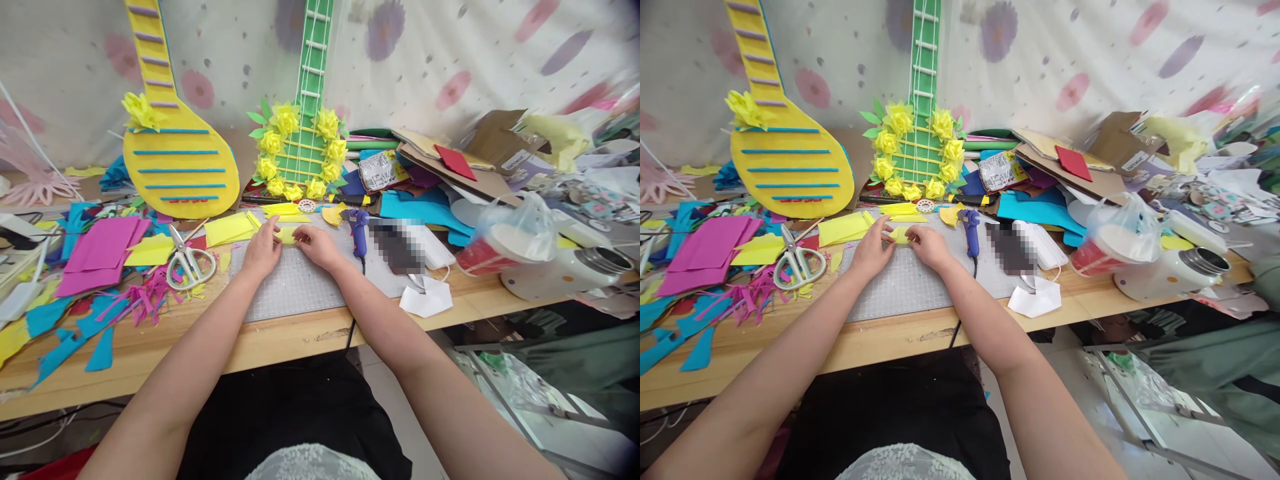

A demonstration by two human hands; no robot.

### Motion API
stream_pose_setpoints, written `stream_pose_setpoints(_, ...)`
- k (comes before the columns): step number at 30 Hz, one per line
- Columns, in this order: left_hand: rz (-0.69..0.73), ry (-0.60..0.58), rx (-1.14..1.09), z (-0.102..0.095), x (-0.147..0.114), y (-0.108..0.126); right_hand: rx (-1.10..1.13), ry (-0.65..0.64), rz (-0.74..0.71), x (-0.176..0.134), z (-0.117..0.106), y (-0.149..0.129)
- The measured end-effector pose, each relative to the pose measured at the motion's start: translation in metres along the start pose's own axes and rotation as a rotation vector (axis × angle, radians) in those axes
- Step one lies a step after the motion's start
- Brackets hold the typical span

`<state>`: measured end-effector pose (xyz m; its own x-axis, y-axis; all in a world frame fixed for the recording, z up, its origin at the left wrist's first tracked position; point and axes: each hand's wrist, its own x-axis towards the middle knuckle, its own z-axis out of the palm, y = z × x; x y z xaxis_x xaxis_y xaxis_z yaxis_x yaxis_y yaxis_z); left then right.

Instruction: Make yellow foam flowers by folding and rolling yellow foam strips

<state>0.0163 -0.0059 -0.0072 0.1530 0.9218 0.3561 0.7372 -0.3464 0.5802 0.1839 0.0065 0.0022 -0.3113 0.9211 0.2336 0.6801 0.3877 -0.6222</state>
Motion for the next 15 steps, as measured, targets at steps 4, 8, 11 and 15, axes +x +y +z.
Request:
stream_pose_setpoints(4, -0.059, 0.001, -0.037, -0.001, -0.001, 0.003, 0.088, 0.005, 0.011, 0.0, -0.002, 0.002)
stream_pose_setpoints(8, -0.124, 0.038, -0.101, -0.002, -0.001, 0.003, 0.111, 0.015, 0.076, 0.002, 0.002, 0.003)
stream_pose_setpoints(11, -0.195, 0.053, -0.137, 0.0, 0.001, 0.002, 0.093, 0.037, 0.1, 0.002, 0.007, 0.004)
stream_pose_setpoints(15, -0.208, 0.069, -0.129, 0.001, 0.003, 0.004, 0.023, 0.072, 0.104, 0.002, 0.011, 0.001)
